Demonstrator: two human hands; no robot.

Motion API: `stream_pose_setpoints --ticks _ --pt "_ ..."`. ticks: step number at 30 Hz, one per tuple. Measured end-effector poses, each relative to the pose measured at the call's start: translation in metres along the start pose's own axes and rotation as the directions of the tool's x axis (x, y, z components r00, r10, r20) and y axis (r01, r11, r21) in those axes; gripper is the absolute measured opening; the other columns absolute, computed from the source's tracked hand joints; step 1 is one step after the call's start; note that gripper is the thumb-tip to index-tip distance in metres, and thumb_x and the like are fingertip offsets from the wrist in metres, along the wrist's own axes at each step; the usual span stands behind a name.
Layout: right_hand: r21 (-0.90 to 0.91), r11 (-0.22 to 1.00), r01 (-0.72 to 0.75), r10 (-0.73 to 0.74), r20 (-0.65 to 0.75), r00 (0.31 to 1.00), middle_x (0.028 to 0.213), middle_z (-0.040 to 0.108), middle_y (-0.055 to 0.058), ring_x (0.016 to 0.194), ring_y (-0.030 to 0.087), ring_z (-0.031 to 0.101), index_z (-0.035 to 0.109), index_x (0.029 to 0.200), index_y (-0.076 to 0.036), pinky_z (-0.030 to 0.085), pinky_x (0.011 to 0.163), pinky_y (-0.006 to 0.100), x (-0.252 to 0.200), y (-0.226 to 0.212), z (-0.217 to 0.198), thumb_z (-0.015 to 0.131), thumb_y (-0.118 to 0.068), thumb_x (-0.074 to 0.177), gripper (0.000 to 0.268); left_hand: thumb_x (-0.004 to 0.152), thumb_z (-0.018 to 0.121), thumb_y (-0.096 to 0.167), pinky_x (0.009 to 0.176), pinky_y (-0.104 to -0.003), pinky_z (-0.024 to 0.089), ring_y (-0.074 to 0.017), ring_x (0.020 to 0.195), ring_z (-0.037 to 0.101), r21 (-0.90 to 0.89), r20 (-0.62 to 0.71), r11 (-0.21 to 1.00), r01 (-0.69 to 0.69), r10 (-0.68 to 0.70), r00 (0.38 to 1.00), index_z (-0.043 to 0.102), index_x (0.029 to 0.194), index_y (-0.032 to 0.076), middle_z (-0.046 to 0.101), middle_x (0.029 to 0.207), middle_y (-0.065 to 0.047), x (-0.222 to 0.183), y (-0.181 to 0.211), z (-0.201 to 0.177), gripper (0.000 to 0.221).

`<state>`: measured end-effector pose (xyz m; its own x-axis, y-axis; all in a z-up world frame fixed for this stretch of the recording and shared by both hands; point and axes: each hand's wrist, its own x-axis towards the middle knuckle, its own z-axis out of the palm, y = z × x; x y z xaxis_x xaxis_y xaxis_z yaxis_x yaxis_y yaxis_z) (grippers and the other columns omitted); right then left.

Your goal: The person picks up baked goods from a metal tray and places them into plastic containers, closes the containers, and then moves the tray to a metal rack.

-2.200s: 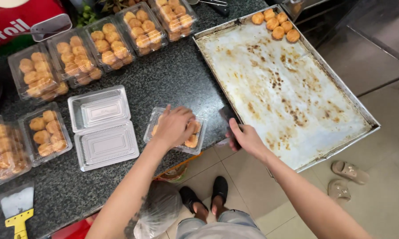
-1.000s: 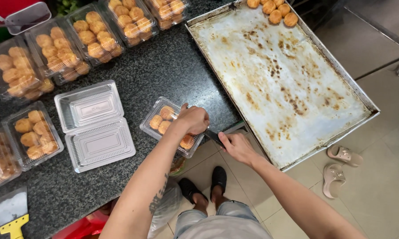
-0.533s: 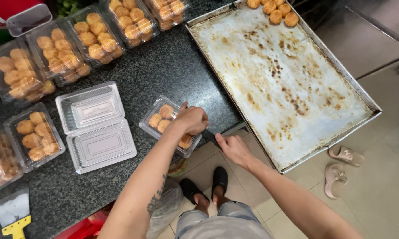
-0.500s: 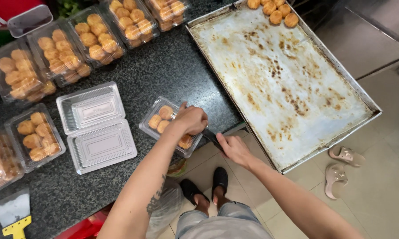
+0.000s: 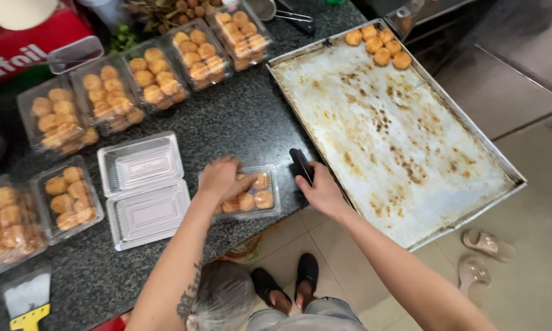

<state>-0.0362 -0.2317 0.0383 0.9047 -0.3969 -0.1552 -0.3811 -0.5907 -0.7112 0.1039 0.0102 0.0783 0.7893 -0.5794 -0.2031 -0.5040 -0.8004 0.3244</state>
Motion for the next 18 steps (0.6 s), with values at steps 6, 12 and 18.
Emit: stream_pose_setpoints --ticks 6,12,18 --pt "-0.410 0.891 0.196 -0.192 0.050 0.980 0.126 0.052 0.022 0.118 0.042 0.051 0.046 0.142 -0.001 0.049 0.094 0.050 0.012 -0.019 0.015 0.072 -0.025 0.086 0.066 0.083 0.066 0.070 0.085 -0.050 0.055 -0.0393 0.101 0.069 -0.272 0.003 0.904 0.330 -0.342 0.940 0.063 0.109 0.008 0.073 0.104 -0.021 -0.028 -0.004 -0.002 0.068" --pt "-0.332 0.863 0.380 -0.396 0.021 0.918 0.125 0.058 0.019 0.114 0.039 0.054 0.054 0.139 -0.005 0.047 0.094 0.052 0.022 -0.026 0.016 0.067 -0.020 0.092 0.051 0.083 0.073 0.067 0.077 -0.044 0.056 -0.0348 0.085 0.073 -0.477 -0.041 0.788 0.391 -0.464 0.885 0.062 0.104 0.000 0.073 0.089 -0.020 -0.044 -0.012 -0.002 0.071" --pt "0.502 0.862 0.074 -0.201 0.203 0.958 0.119 0.074 0.012 0.110 0.023 0.070 0.054 0.142 -0.012 0.054 0.098 0.037 0.036 -0.025 0.008 0.049 -0.037 0.108 0.043 0.086 0.069 0.051 0.073 -0.035 0.059 -0.0223 0.088 0.074 -0.906 -0.035 0.373 0.201 -0.539 0.842 0.052 0.138 0.006 0.075 0.100 -0.011 -0.035 0.018 -0.032 0.070"
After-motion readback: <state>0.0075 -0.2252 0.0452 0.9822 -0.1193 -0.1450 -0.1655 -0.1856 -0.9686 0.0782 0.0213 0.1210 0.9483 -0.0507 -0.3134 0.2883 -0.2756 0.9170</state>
